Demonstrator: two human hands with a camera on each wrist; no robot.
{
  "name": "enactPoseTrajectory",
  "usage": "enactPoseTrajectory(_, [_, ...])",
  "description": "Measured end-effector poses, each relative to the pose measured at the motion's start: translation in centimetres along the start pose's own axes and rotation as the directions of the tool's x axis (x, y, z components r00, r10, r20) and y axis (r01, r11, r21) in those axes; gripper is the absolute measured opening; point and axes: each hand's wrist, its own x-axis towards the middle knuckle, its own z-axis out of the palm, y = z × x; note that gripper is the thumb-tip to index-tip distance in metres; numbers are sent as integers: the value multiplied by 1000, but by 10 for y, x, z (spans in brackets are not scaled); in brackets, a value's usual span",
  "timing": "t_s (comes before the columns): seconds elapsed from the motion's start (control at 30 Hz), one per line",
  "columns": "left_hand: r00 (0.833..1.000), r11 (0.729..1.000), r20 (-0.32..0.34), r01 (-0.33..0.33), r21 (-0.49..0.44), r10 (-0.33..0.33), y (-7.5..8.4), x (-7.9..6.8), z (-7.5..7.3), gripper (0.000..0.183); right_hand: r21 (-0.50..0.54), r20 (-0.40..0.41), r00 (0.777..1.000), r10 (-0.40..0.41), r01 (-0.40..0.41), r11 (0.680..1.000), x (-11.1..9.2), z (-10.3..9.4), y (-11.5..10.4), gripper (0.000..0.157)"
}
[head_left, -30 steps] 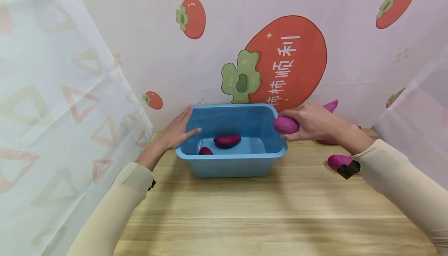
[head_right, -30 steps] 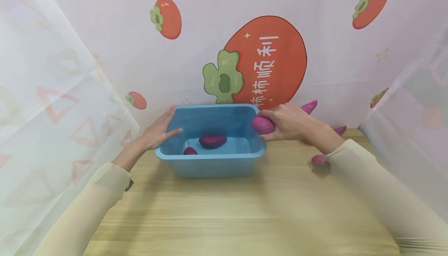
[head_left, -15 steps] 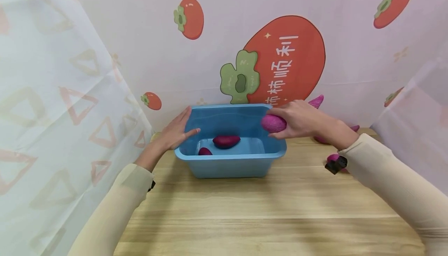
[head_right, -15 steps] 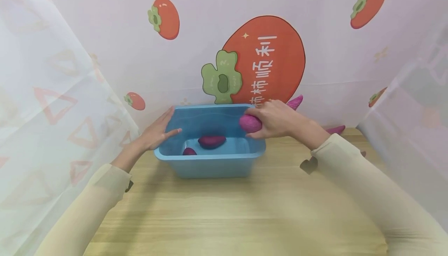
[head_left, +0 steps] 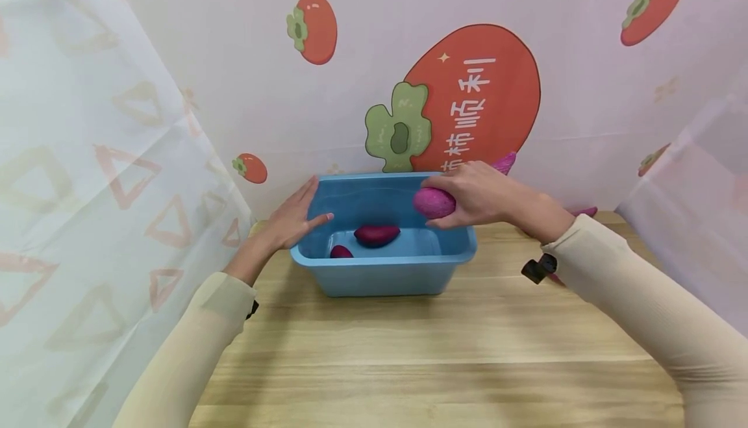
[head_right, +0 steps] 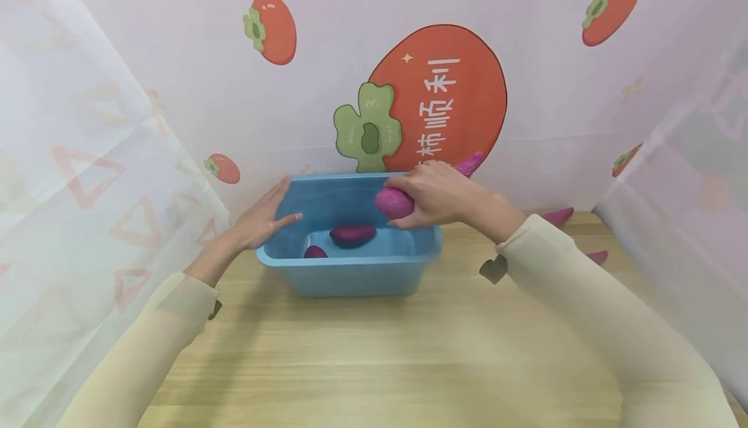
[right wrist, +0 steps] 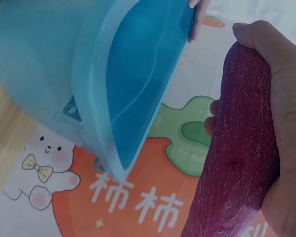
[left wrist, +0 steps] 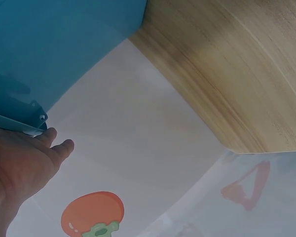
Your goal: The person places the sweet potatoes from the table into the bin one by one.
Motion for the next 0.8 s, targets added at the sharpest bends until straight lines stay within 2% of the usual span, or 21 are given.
enactPoseTrajectory(0.23, [1000,1000,-5,-2,-5,2,-1,0,1,99,0,42,999,19,-19,1000,12,2,-7,60])
enactPoseTrajectory(0.8, [1000,1000,-8,3,-8,-3,-1,0,1,99,44,117,993,0,-5,999,45,14,-17,59])
